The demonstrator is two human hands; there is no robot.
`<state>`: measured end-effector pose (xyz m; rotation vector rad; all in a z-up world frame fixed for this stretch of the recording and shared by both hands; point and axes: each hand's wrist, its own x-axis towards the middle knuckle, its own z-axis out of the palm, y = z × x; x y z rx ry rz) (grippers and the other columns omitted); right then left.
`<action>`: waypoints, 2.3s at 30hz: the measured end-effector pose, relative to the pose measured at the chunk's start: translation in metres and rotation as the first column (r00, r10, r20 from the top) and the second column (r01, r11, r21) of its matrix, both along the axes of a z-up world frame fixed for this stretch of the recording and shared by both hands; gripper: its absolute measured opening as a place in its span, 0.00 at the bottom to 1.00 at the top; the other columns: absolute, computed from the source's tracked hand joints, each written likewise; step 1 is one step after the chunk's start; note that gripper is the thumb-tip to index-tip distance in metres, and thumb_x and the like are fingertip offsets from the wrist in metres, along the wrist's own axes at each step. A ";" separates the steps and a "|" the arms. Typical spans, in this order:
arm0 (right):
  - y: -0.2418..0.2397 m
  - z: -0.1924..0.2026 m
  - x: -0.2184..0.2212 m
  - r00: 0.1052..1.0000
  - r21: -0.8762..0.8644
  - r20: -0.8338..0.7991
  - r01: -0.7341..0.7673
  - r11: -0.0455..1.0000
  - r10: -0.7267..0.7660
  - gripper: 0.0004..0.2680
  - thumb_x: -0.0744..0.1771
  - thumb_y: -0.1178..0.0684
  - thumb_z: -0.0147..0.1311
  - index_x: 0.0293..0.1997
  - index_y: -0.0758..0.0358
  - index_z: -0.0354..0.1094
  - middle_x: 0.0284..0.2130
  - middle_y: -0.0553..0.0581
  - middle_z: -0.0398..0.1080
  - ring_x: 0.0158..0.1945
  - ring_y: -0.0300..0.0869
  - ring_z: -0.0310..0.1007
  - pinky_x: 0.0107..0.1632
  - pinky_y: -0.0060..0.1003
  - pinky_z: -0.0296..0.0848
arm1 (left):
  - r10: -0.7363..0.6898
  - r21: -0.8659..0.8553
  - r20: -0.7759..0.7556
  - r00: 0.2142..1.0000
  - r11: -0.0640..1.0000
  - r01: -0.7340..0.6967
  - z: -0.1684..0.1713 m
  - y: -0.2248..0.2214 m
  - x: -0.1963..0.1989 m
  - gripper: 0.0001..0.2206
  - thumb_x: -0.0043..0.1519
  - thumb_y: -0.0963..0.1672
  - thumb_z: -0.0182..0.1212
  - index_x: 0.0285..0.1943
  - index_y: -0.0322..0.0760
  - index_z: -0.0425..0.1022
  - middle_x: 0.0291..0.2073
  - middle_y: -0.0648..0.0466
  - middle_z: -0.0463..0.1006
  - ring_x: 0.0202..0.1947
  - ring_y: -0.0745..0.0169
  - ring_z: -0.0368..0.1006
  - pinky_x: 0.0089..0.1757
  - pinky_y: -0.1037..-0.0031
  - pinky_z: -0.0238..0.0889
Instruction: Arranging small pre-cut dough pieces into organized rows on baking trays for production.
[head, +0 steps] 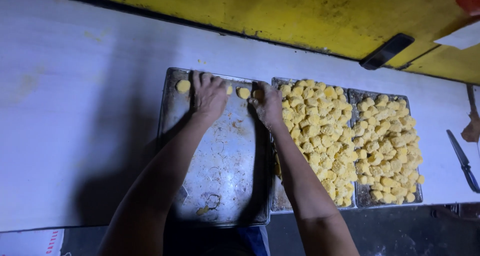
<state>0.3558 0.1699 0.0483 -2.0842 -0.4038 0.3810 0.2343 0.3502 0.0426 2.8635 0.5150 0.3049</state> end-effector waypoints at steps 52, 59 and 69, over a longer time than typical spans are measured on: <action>-0.183 0.061 0.141 0.974 -0.567 0.129 -0.080 0.820 0.184 0.12 0.65 0.46 0.60 0.50 0.54 0.67 0.47 0.57 0.74 0.56 0.57 0.75 0.58 0.62 0.71 | 0.382 -0.896 -0.027 0.924 0.401 -0.192 0.083 -0.234 0.024 0.26 0.56 0.55 0.68 0.61 0.49 0.70 0.54 0.48 0.78 0.61 0.49 0.72 0.58 0.61 0.65; -0.150 0.066 0.150 0.838 -0.811 0.215 -0.133 0.569 0.502 0.16 0.66 0.42 0.58 0.61 0.42 0.70 0.54 0.63 0.70 0.58 0.58 0.74 0.55 0.57 0.74 | 0.502 -0.893 -0.058 0.863 0.361 -0.270 0.022 -0.135 -0.091 0.19 0.57 0.49 0.64 0.55 0.37 0.80 0.51 0.39 0.79 0.56 0.39 0.75 0.56 0.55 0.66; 0.004 0.104 -0.106 0.948 -0.250 -0.044 -0.315 0.916 0.314 0.14 0.65 0.43 0.63 0.47 0.62 0.76 0.49 0.68 0.76 0.58 0.62 0.72 0.59 0.54 0.71 | 0.456 -0.789 -0.106 0.884 0.502 -0.353 0.010 -0.015 -0.080 0.13 0.60 0.50 0.62 0.52 0.50 0.78 0.48 0.49 0.81 0.53 0.46 0.77 0.52 0.59 0.70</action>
